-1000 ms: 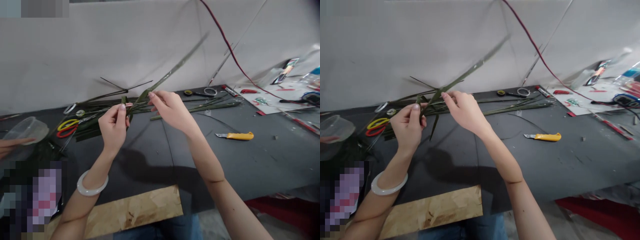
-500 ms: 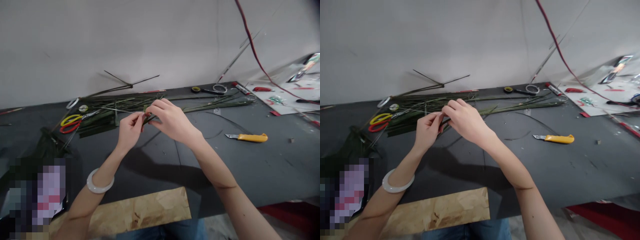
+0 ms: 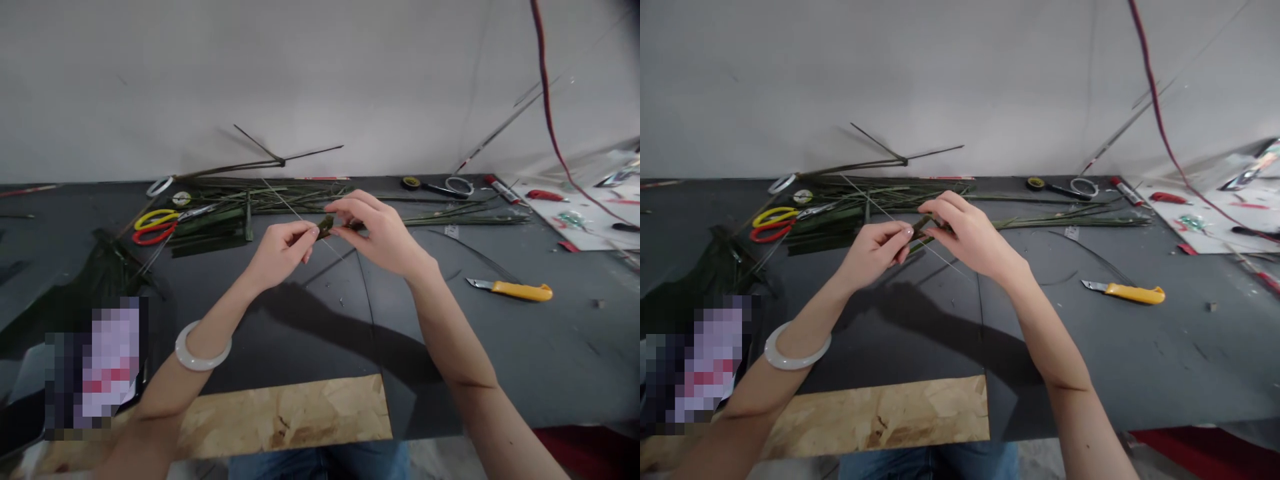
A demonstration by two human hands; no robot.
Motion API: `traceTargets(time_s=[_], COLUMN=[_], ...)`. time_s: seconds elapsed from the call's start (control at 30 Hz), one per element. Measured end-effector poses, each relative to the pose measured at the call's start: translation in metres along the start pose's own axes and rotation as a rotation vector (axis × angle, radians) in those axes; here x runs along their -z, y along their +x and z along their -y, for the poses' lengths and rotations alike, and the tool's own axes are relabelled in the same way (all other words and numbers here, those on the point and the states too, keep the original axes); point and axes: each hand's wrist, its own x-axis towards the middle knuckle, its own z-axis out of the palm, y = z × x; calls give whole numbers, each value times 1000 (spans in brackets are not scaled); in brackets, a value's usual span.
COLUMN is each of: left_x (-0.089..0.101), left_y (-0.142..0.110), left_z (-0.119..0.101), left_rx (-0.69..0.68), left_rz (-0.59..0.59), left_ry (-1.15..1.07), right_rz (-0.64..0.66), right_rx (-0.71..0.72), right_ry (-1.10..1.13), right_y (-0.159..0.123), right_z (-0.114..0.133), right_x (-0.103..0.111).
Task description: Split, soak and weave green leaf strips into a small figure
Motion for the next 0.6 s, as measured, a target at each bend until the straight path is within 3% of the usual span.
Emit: traceTargets(time_s=[0.23, 0.6], left_x=[4, 13], left_y=[-4, -5], left_z=[0, 1], left_rx=[-2, 62], left_rz=[150, 250], left_ry=[13, 94], right_rz=[125, 110], right_rx=[16, 8], right_ry=[81, 10], right_y=[-2, -2], right_z=[-1, -4], right_x=[-1, -3])
